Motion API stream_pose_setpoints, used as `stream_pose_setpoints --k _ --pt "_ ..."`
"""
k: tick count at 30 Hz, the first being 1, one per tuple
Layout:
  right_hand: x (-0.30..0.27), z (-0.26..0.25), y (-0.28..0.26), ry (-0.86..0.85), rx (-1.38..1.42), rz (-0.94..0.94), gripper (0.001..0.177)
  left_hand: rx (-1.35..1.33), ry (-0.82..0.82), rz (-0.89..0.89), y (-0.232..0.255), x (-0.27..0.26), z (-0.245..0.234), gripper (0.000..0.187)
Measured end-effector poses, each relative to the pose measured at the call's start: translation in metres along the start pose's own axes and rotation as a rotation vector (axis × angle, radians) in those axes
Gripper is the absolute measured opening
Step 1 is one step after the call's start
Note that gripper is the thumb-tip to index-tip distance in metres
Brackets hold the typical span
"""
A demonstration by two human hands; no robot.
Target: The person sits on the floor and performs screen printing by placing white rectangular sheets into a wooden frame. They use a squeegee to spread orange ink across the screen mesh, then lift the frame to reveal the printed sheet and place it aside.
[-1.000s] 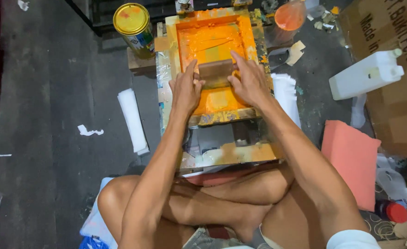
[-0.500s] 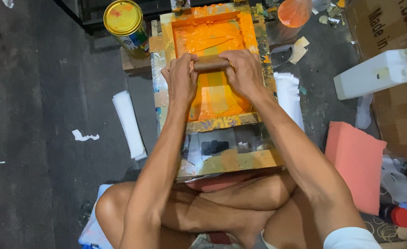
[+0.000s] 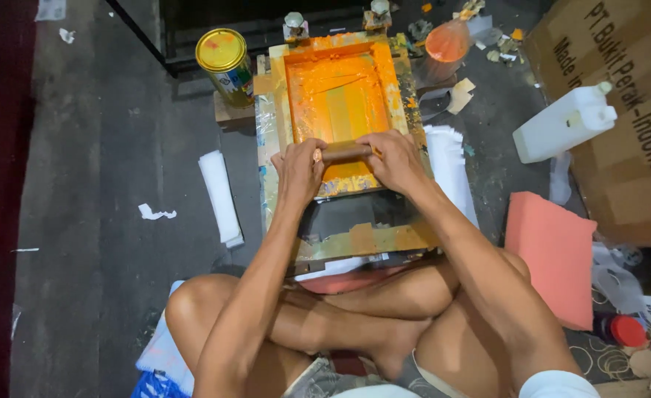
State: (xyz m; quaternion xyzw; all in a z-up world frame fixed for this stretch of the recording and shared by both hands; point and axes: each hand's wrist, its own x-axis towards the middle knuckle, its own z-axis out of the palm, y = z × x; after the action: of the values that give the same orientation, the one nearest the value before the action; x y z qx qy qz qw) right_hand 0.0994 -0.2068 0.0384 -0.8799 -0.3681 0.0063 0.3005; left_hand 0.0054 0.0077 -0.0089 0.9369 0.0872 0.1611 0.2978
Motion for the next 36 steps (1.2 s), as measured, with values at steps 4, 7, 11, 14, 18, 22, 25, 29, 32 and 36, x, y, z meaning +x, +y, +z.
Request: stream_pose_setpoints --k 4,7,11,14,18,22,25,29,32,36 --pt "-0.021 -0.017 -0.02 -0.01 0.027 -0.019 0.03 0.019 -0.045 -0.019 0.009 -0.019 -0.006 0.035" --pt "-0.028 -0.021 -0.02 -0.078 0.006 0.001 0.03 0.029 -0.093 -0.048 0.022 -0.027 -0.014 0.035" --pt "-0.035 -0.021 -0.025 -0.1 0.106 0.079 0.036 0.033 -0.113 -0.101 0.031 -0.031 -0.016 0.03" --pt "-0.032 0.013 0.001 -0.013 0.171 0.106 0.042 -0.05 -0.072 -0.143 0.022 -0.031 -0.002 0.029" --pt "-0.031 0.04 0.017 0.134 0.193 0.138 0.035 -0.125 0.003 -0.162 0.008 -0.03 0.01 0.025" --pt "-0.035 0.04 0.014 0.155 0.171 0.108 0.035 -0.123 0.003 -0.159 0.005 -0.029 0.013 0.024" --pt "-0.035 0.046 0.017 0.188 0.146 0.086 0.034 -0.116 0.013 -0.165 0.004 -0.031 0.015 0.024" --pt "-0.033 0.045 0.018 0.159 0.17 0.12 0.039 -0.127 -0.004 -0.17 0.005 -0.032 0.016 0.026" --pt "-0.032 0.03 0.004 0.145 0.2 0.125 0.051 -0.154 -0.032 -0.186 0.004 -0.027 0.014 0.028" --pt "-0.025 0.009 -0.009 0.065 0.088 0.087 0.074 -0.189 -0.102 -0.215 0.012 -0.015 0.0 0.043"
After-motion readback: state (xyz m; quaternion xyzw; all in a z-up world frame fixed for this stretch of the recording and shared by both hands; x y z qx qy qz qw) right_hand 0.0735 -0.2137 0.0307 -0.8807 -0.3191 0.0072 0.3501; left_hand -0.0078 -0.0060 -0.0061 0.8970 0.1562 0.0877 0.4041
